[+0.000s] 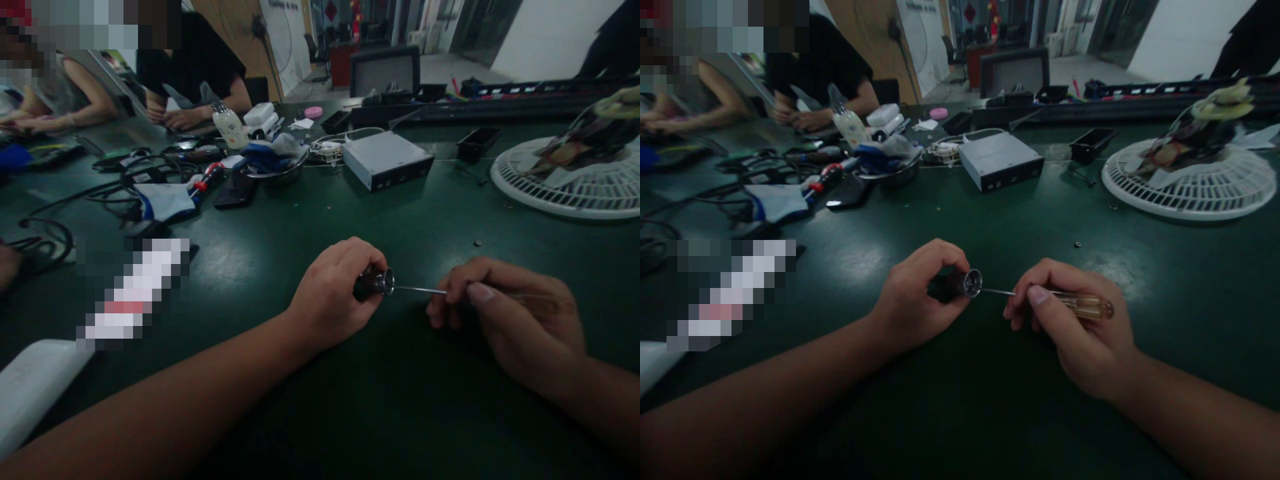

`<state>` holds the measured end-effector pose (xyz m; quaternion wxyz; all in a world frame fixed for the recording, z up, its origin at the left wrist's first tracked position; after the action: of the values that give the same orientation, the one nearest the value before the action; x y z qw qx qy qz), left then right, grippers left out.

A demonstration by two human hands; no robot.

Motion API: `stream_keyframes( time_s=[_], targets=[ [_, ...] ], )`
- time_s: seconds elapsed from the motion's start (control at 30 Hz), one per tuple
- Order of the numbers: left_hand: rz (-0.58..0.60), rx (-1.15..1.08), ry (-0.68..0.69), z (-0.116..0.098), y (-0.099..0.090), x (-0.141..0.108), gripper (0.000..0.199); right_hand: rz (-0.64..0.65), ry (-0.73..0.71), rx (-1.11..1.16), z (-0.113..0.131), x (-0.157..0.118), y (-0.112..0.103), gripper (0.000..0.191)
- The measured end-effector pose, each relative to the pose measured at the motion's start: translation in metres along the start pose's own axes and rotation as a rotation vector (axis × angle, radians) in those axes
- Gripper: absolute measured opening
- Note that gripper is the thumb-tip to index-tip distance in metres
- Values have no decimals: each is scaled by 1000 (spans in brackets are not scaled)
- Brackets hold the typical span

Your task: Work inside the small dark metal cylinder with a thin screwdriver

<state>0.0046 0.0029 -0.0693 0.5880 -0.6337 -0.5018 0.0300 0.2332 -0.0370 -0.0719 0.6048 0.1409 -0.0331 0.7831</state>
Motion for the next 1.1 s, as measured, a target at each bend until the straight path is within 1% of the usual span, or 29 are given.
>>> stream_keyframes(
  time_s=[0.07, 0.1, 0.23, 0.33, 0.4, 0.53, 0.6, 0.67, 0.7, 0.8, 0.87, 1.03, 1.1],
  targets=[
    [-2, 0, -1, 0, 0, 0, 22, -42, -9, -6, 1, 1, 2, 20],
    [-6, 0, -1, 0, 0, 0, 22, -35, -11, -6, 1, 2, 3, 19],
    [-19, 2, 4, 0, 1, 0, 22, 57, -2, 10, 2, 3, 4, 17],
    [-18, 3, 12, 0, 0, 0, 22, 82, 10, 13, 3, 2, 2, 20],
    [-14, 8, 11, 0, -1, 0, 22, 51, 15, -6, 2, 2, 2, 21],
    [-10, 9, 17, -1, -2, 0, 22, -49, 7, -26, 1, 2, 3, 21],
    [-19, 7, 16, -1, -2, 0, 22, -29, 2, -12, 1, 2, 3, 19],
    [-29, 8, 7, -1, -2, 0, 22, 35, -2, 9, 1, 2, 3, 16],
    [-31, 8, 4, -1, -2, 1, 22, 62, -5, 12, 2, 2, 3, 16],
    [-29, 8, 5, -1, -3, 1, 23, 84, 7, 11, 3, 2, 2, 19],
    [-20, 7, 9, -1, -3, 2, 23, 65, 10, 0, 3, 2, 2, 21],
    [-3, 9, 8, -1, -2, 0, 23, -71, 14, -31, 2, 2, 3, 22],
    [-11, 8, 7, 0, -1, 0, 23, -60, 19, -26, 2, 3, 3, 20]
  ],
)
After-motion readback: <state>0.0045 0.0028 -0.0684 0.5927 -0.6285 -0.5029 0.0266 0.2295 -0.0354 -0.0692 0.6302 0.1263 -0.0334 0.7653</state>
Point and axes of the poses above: each hand's wrist, its own x-axis towards the middle knuckle, its own y-axis out of the palm, z = x × y, the point moved 1 cm from there along x, towards the middle knuckle, and after that the axes turned 10 degrees about x, right-handed, at the moved point
